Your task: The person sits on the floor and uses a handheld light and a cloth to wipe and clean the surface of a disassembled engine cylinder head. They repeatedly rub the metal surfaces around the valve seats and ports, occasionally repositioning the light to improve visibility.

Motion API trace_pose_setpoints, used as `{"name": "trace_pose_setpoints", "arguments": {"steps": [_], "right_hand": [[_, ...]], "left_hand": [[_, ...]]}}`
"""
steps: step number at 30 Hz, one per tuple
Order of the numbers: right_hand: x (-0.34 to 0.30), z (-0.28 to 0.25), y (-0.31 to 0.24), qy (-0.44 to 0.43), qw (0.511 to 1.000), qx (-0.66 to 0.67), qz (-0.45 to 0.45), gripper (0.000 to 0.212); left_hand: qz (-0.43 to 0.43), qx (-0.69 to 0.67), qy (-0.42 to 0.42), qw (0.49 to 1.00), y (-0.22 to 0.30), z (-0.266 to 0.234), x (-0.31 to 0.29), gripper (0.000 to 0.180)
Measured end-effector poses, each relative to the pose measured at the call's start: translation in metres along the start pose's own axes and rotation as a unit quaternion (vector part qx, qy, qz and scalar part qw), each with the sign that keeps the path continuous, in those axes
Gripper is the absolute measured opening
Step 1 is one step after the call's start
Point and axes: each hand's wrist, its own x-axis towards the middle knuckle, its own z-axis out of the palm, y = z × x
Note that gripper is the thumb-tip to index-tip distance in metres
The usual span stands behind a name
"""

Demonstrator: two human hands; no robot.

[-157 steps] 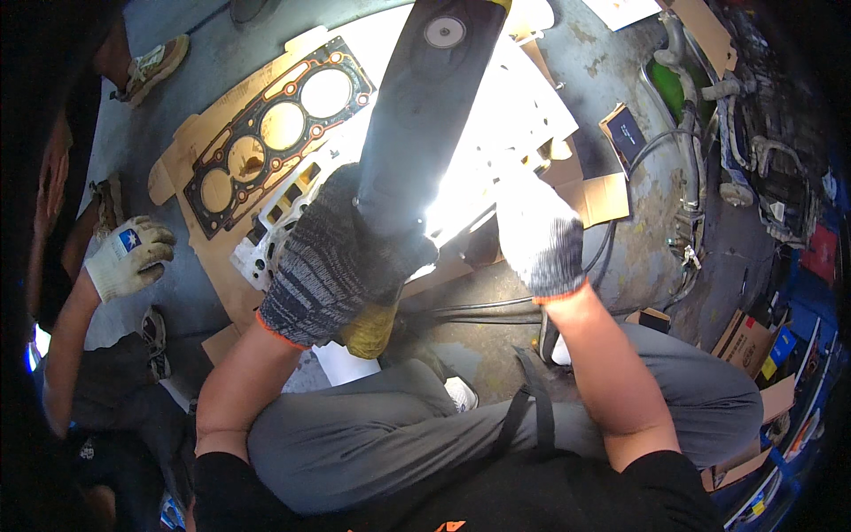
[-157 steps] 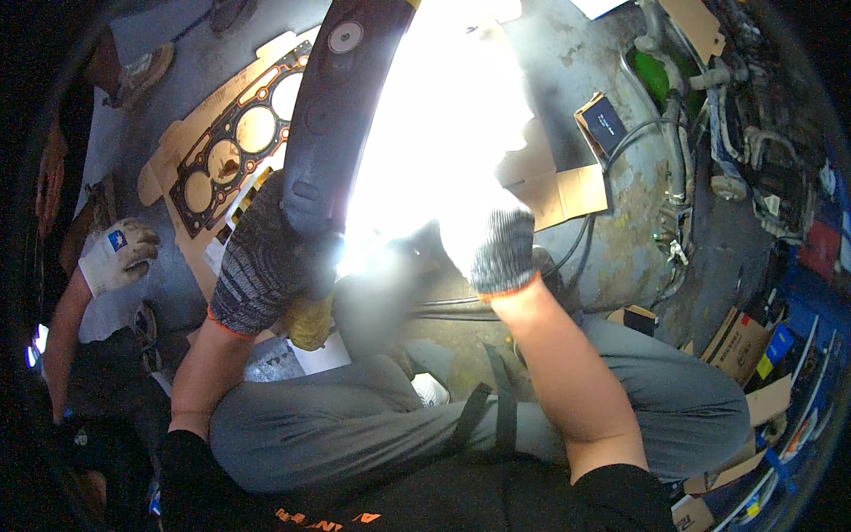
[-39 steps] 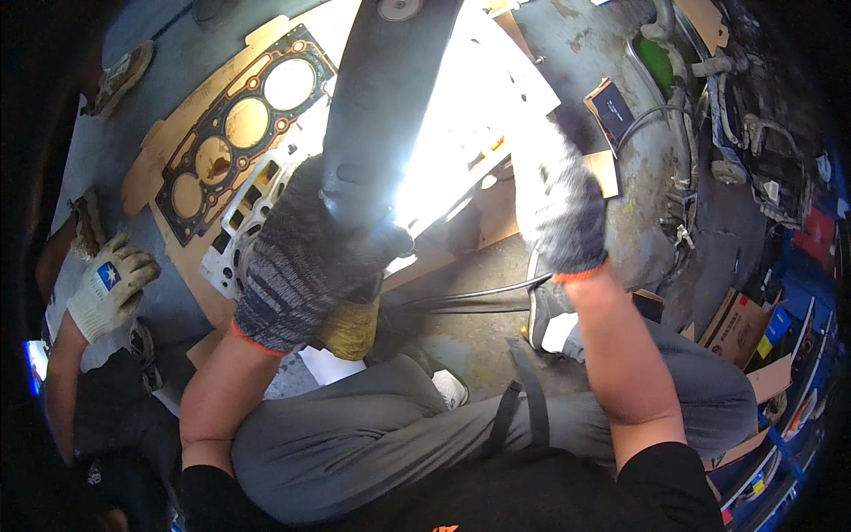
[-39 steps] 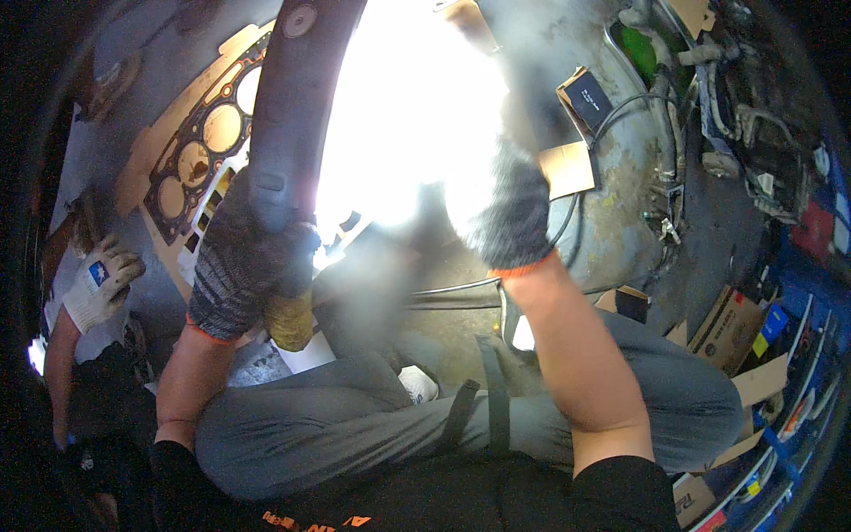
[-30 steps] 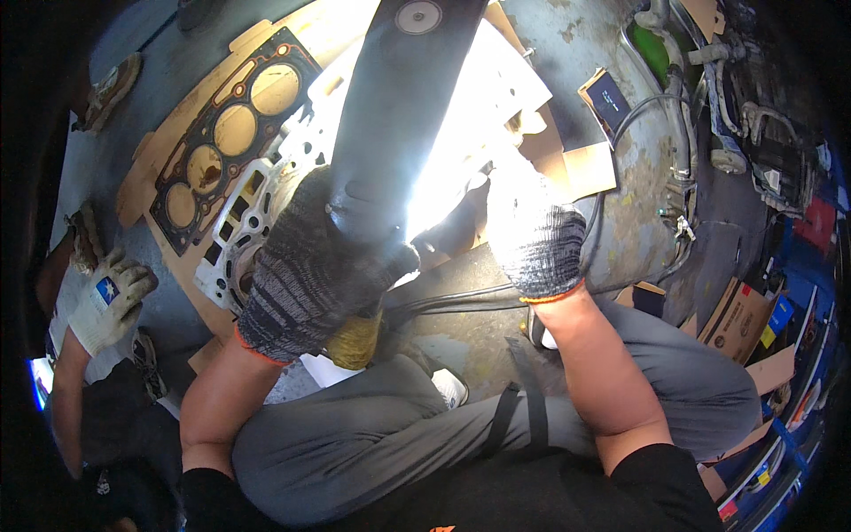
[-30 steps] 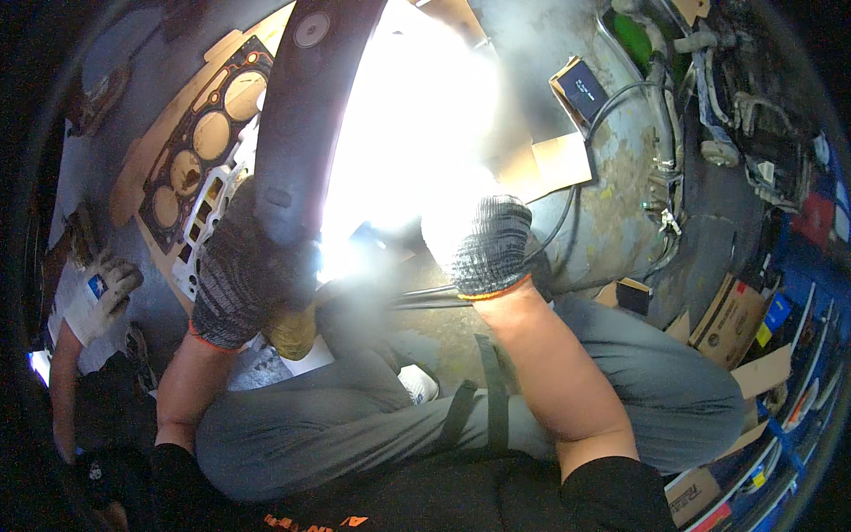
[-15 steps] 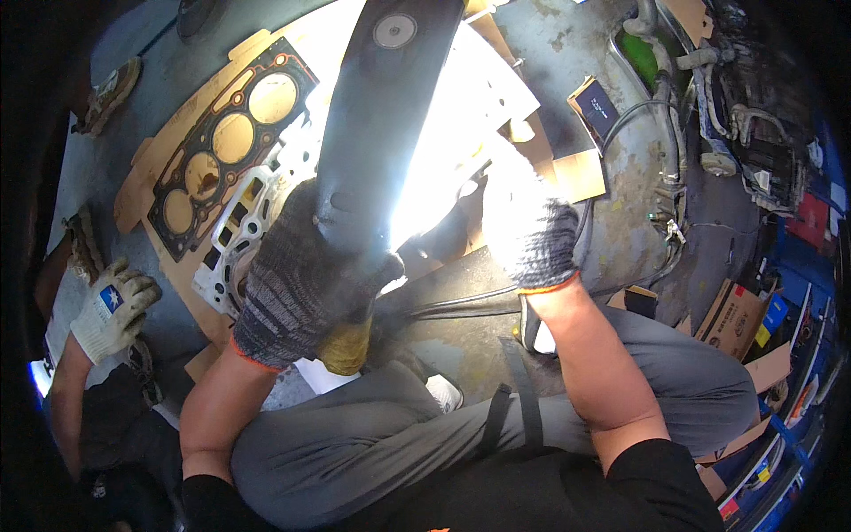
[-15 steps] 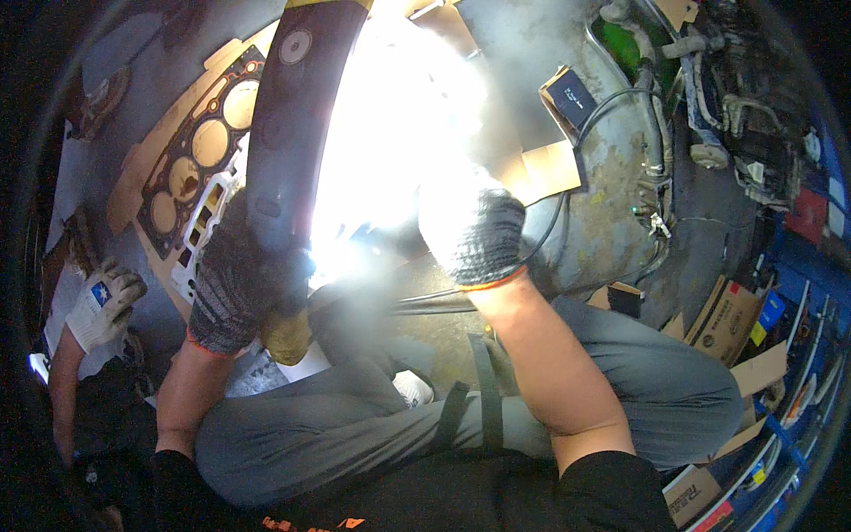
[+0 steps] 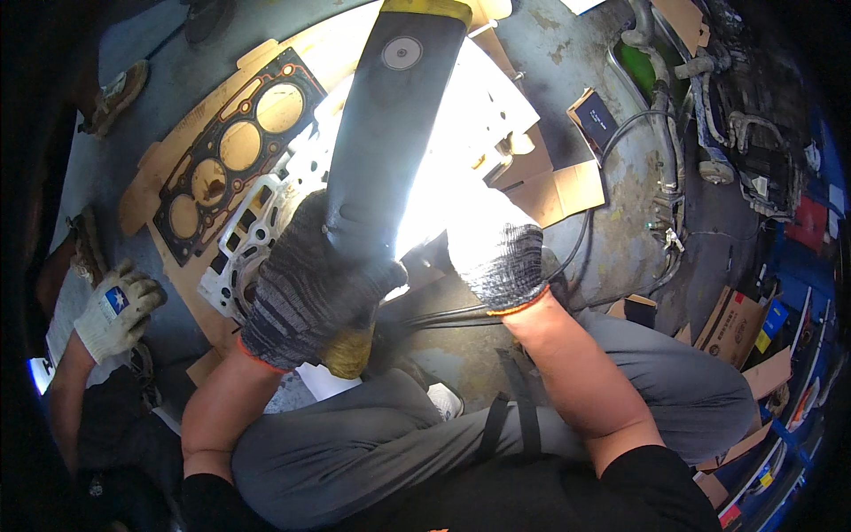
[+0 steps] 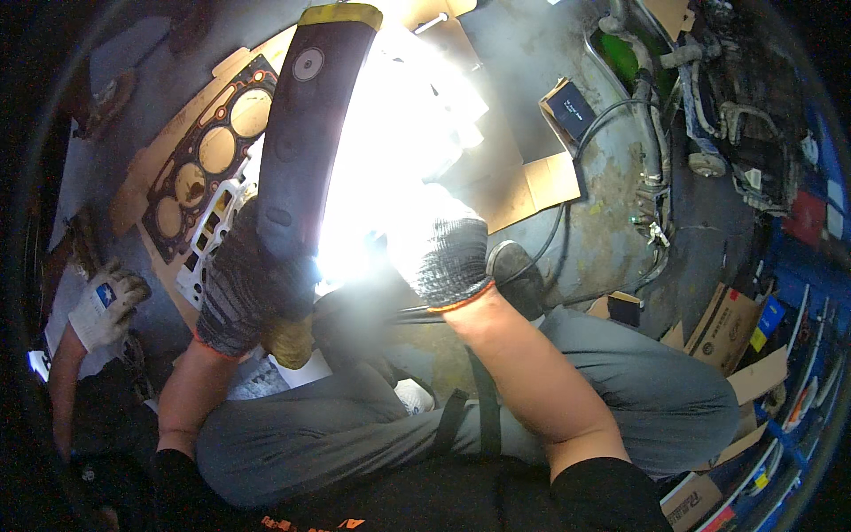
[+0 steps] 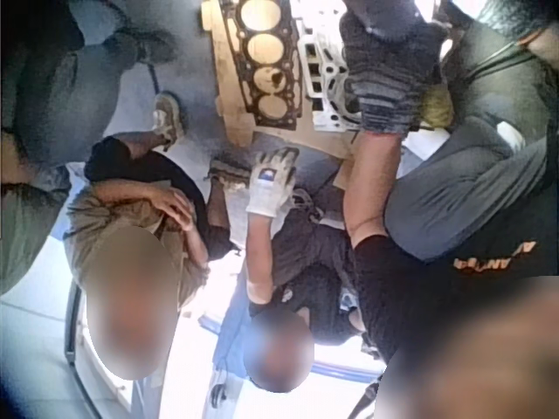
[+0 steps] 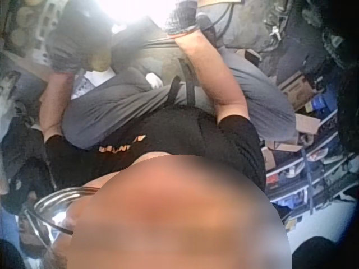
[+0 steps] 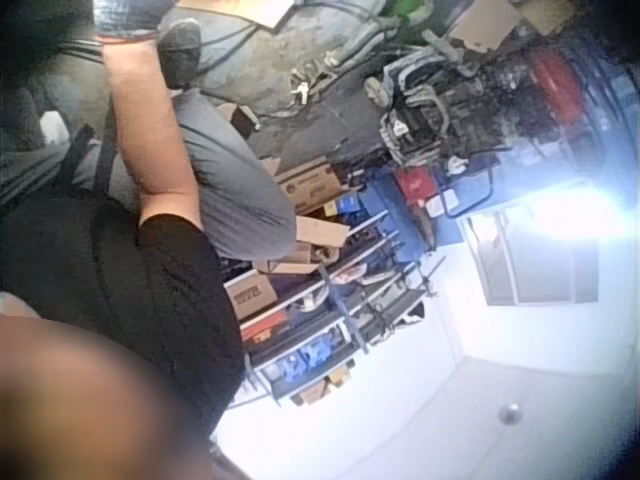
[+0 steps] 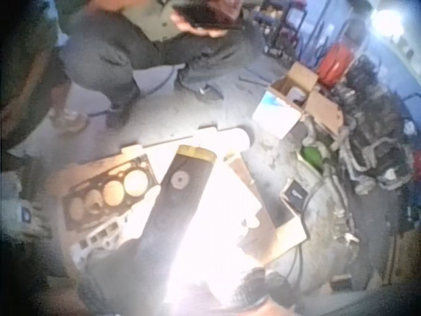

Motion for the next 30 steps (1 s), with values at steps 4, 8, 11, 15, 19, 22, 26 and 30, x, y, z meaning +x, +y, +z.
{"name": "trace_pose_setpoints", "arguments": {"steps": [4,8,11,15,19,22,26,30], "right_hand": [[0.008,-0.002,0.003,-0.013,1.0,-0.003,0.024,0.017],[0.011,-0.012,0.009,-0.016,1.0,0.011,0.017,0.023],[0.011,-0.01,0.01,-0.042,0.999,0.005,0.019,0.031],[0.02,-0.008,0.019,-0.023,0.999,-0.016,0.029,0.024],[0.029,-0.012,0.025,0.067,0.995,-0.001,-0.069,0.011],[0.028,-0.014,0.029,0.014,0.996,-0.029,0.081,0.013],[0.025,-0.01,0.038,-0.028,1.0,-0.014,0.0,0.016],[0.022,-0.021,0.046,0.05,0.992,0.062,0.093,0.017]], "left_hand": [[0.051,0.079,0.021,0.995,0.001,0.0,0.001,0.079],[0.018,0.009,0.023,1.0,0.0,0.0,0.003,0.081],[-0.004,0.007,0.02,1.0,0.0,0.0,0.001,0.082],[-0.02,-0.008,0.037,0.999,0.001,-0.002,-0.004,0.084],[-0.006,-0.026,0.032,0.999,0.001,-0.002,-0.004,0.076],[-0.008,-0.019,0.029,0.999,0.002,-0.002,-0.002,0.079],[0.008,-0.005,0.008,1.0,0.001,-0.001,0.0,0.078],[0.018,0.018,-0.001,1.0,0.002,0.0,0.001,0.079]]}}
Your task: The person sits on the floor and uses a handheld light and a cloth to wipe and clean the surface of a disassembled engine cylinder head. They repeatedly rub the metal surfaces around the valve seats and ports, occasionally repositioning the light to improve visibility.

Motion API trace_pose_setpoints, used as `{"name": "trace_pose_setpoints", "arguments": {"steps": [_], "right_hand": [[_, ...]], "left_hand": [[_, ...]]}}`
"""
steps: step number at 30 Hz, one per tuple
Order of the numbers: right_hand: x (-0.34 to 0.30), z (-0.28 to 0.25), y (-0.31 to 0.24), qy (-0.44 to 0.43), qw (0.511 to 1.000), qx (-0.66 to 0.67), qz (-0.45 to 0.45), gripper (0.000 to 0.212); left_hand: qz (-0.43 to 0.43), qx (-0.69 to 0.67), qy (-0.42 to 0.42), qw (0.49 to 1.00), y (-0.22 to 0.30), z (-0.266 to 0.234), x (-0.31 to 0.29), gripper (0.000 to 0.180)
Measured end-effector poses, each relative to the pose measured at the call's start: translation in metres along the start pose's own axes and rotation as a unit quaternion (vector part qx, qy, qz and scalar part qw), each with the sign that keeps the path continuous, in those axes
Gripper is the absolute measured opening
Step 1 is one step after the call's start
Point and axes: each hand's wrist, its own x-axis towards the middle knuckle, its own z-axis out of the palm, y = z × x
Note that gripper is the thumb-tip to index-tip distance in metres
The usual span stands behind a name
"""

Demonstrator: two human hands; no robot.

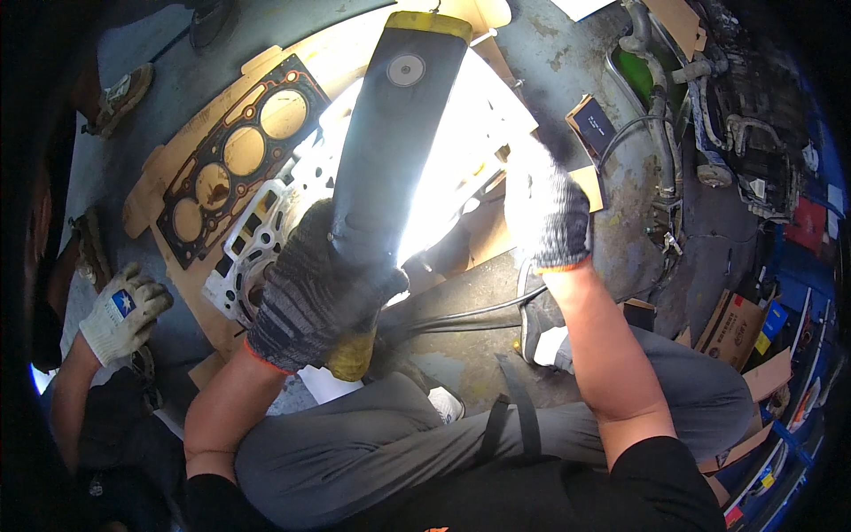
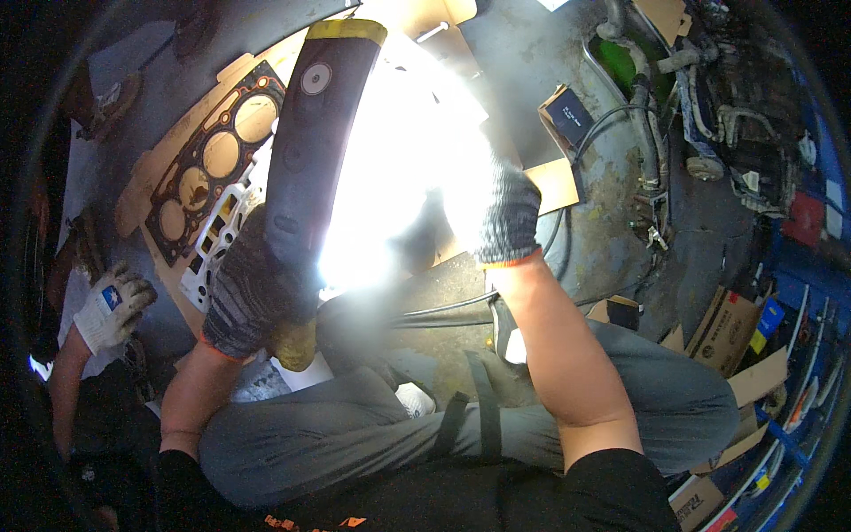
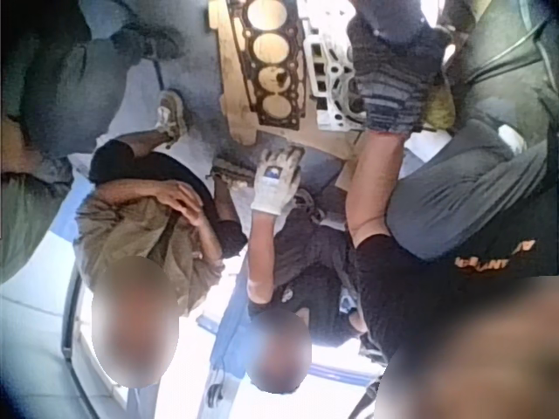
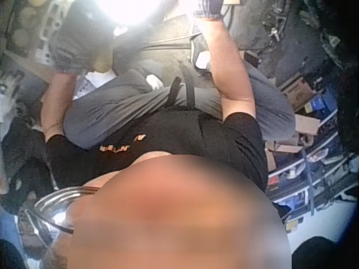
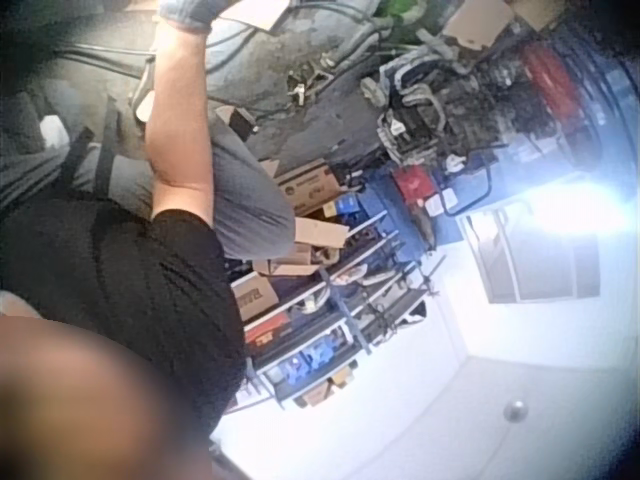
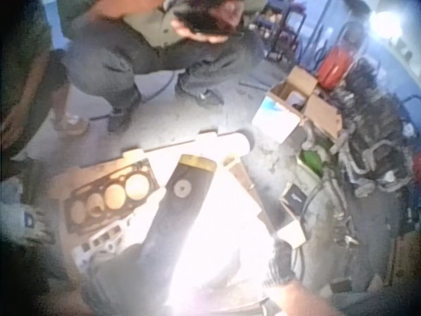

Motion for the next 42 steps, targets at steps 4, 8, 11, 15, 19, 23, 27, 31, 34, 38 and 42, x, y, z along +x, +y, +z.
{"name": "trace_pose_setpoints", "arguments": {"steps": [4,8,11,15,19,23,27,31,34,38,42], "right_hand": [[-0.021,0.0,-0.028,-0.118,0.988,-0.05,-0.089,0.029],[-0.033,0.011,-0.042,-0.101,0.994,-0.004,-0.051,0.023],[-0.027,0.013,-0.034,-0.109,0.991,-0.078,-0.026,0.023],[-0.02,0.011,-0.033,-0.083,0.995,-0.015,-0.055,0.026],[-0.01,0.006,-0.017,-0.091,0.99,-0.093,-0.053,0.03],[-0.018,0.001,-0.006,-0.028,0.993,-0.052,-0.098,0.016],[-0.02,-0.002,0.0,-0.07,0.993,-0.052,-0.085,0.014],[-0.013,-0.009,0.007,-0.058,0.992,-0.018,-0.107,0.017],[-0.009,-0.015,0.012,-0.084,0.99,-0.032,-0.105,0.018],[-0.001,-0.018,0.015,-0.127,0.985,-0.066,-0.097,0.018],[0.005,-0.02,0.017,-0.149,0.982,-0.077,-0.088,0.036]], "left_hand": [[0.09,0.107,0.027,0.99,0.001,0.003,0.001,0.078],[-0.016,-0.008,-0.012,1.0,0.001,0.005,0.003,0.08],[-0.014,-0.007,-0.009,1.0,0.001,0.008,0.003,0.081],[-0.037,0.014,-0.015,0.999,0.002,0.01,0.001,0.08],[-0.028,0.006,-0.012,1.0,0.002,0.009,-0.002,0.076],[0.06,0.112,-0.003,0.992,-0.001,0.009,-0.001,0.076],[-0.034,-0.001,-0.023,0.999,-0.003,0.014,0.002,0.077],[-0.017,-0.029,-0.025,0.999,-0.004,0.015,0.002,0.08],[-0.014,-0.033,-0.031,0.999,-0.005,0.015,0.003,0.083],[0.032,-0.002,-0.01,0.999,-0.004,0.015,0.005,0.085],[0.008,0.026,-0.023,0.999,-0.001,0.01,-0.001,0.085]]}}
